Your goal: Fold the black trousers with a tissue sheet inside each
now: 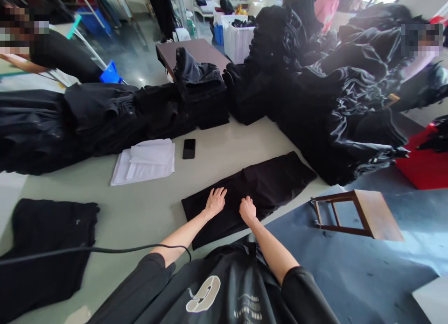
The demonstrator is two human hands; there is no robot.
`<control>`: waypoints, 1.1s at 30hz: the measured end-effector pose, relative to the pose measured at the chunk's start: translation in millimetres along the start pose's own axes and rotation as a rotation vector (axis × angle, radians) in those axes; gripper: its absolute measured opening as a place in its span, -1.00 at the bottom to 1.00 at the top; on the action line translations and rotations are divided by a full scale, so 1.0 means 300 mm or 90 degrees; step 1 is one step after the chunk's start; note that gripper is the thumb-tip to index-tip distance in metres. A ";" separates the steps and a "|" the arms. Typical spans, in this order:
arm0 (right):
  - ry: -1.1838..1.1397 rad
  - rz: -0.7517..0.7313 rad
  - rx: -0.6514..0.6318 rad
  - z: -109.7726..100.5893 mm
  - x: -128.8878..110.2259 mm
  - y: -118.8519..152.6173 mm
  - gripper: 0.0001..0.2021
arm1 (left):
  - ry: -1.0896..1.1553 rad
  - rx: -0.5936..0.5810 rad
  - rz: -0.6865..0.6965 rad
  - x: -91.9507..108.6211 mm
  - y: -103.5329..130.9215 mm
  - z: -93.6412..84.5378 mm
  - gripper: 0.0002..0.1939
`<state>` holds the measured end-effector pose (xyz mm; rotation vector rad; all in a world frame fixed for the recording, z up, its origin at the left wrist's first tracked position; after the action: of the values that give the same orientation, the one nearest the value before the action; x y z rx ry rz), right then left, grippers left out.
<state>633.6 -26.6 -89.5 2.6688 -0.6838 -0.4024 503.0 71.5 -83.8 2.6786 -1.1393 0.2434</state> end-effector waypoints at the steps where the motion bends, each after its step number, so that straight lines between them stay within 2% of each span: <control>1: -0.006 -0.016 -0.006 -0.001 0.004 -0.011 -0.76 | -0.004 0.010 -0.002 0.019 -0.001 -0.002 -0.37; 4: -0.032 -0.039 -0.013 -0.007 0.032 -0.046 -0.70 | 0.002 0.047 -0.017 0.105 0.024 0.018 -0.40; 6: -0.053 -0.048 -0.018 -0.005 0.049 -0.062 -0.68 | 0.003 0.061 -0.067 0.148 0.050 0.052 -0.40; 9: -0.083 -0.068 -0.027 0.002 0.059 -0.077 -0.65 | -0.023 0.063 -0.145 0.177 0.083 0.105 -0.36; 13: -0.110 -0.124 0.024 -0.038 0.114 -0.101 -0.62 | -0.050 0.038 -0.134 0.191 0.113 0.149 -0.37; 15: -0.103 -0.150 0.063 -0.078 0.202 -0.119 -0.62 | -0.032 0.009 -0.091 0.200 0.141 0.175 -0.37; 18: -0.065 -0.163 0.103 -0.125 0.408 -0.154 -0.63 | 0.007 -0.032 -0.034 0.205 0.201 0.224 -0.34; 19: -0.050 -0.166 0.120 -0.136 0.481 -0.164 -0.61 | 0.010 -0.027 -0.054 0.190 0.220 0.235 -0.33; 21: -0.023 -0.176 0.168 -0.151 0.610 -0.177 -0.56 | -0.007 0.023 -0.152 0.132 0.258 0.242 -0.33; 23: -0.001 -0.197 0.228 -0.155 0.697 -0.179 -0.52 | -0.032 0.092 -0.225 0.090 0.296 0.238 -0.35; 24: 0.006 -0.209 0.258 -0.155 0.723 -0.179 -0.51 | -0.038 0.116 -0.213 0.092 0.310 0.239 -0.36; 27: 0.022 -0.245 0.329 -0.157 0.747 -0.188 -0.47 | -0.040 0.127 -0.046 0.159 0.331 0.262 -0.30; 28: 0.027 -0.251 0.341 -0.161 0.742 -0.197 -0.46 | -0.045 0.125 -0.006 0.176 0.337 0.270 -0.27; 29: 0.031 -0.255 0.348 -0.168 0.734 -0.208 -0.44 | -0.056 0.132 -0.002 0.178 0.341 0.271 -0.24; 33: 0.043 -0.231 0.336 -0.212 0.690 -0.265 -0.43 | -0.117 0.218 -0.197 0.088 0.359 0.226 -0.20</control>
<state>862.7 -49.3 -102.5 3.3055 -0.3081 -0.2426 447.5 -37.3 -128.2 3.1883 -0.7628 0.1529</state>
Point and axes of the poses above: each hand's wrist, its own y-axis away from the middle knuckle, its own z-axis out of the palm, x = y × z, the point moved 9 cm from there along -y, towards the middle knuckle, and after that the axes turned 3 degrees about -z, right-handed, at the moved point
